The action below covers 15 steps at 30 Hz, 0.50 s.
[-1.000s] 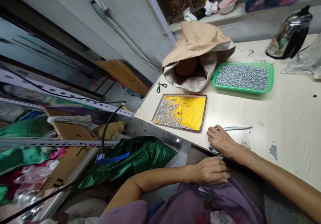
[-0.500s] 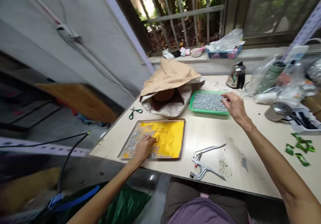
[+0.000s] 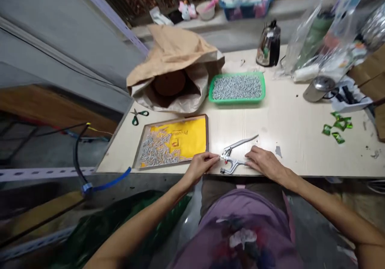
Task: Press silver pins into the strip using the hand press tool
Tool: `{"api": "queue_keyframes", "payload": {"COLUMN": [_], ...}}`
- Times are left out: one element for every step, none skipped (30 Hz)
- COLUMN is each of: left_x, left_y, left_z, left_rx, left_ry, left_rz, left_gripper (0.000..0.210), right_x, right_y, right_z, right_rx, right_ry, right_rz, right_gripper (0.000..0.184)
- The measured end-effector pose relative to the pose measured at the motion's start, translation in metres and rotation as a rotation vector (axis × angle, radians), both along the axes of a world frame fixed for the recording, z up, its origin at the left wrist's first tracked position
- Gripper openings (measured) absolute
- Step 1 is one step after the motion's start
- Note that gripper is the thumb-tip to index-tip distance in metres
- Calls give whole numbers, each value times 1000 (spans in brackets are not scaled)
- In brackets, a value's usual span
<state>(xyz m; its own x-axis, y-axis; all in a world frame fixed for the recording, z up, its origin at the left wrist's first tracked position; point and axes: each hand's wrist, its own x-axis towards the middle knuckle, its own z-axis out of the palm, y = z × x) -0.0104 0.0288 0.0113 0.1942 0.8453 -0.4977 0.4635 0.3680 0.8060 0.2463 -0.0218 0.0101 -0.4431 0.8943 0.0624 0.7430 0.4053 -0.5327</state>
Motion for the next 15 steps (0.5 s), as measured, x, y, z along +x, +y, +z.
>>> {"api": "queue_keyframes", "payload": {"left_x": [7,12,15,16,17,18,17,17,17,16,16,16,16,16,16], "left_y": [-4,-7,-9,-11,-11,-11,-11,-11,-11,-11,-11,-11,-11,-11,-11], "left_z": [-4,-7,-10,-13,-14,-14,-14,-14,-12,-11,-10,-8,-7,-6,-5], "left_rx": [-52,-94,-124,-143,-153,-157,-157,-156,-154,-152,-151,-151,-150,-150,-147], "left_ry": [-12,-17,-16,-11,0,15,32,51,70,90,110,131,152,175,196], "left_rz": [14,29,42,50,52,49,42,33,21,8,-8,-24,-40,-53,-64], "left_gripper": [39,38,37,35,34,33,32,32,32,32,32,31,30,29,28], "right_x": [-3,-6,-8,-9,-10,-11,-12,-13,-13,-14,-14,-15,-15,-15,-15], "right_y": [-10,-19,-25,-29,-31,-33,-33,-33,-33,-33,-33,-33,-33,-33,-33], "right_z": [-7,-12,-17,-20,-22,-24,-25,-27,-28,-29,-30,-31,-32,-33,-33], "right_rx": [-21,-30,-27,-17,-5,2,5,4,0,-4,-7,-7,-5,-3,1], "right_ry": [-17,-25,-25,-22,-17,-13,-10,-7,-1,7,17,25,30,32,31], "right_rz": [-3,-17,-39,-62,-80,-92,-99,-103,-104,-106,-105,-103,-99,-96,-92], "right_gripper": [23,21,20,20,20,21,22,22,22,23,23,23,24,24,25]}}
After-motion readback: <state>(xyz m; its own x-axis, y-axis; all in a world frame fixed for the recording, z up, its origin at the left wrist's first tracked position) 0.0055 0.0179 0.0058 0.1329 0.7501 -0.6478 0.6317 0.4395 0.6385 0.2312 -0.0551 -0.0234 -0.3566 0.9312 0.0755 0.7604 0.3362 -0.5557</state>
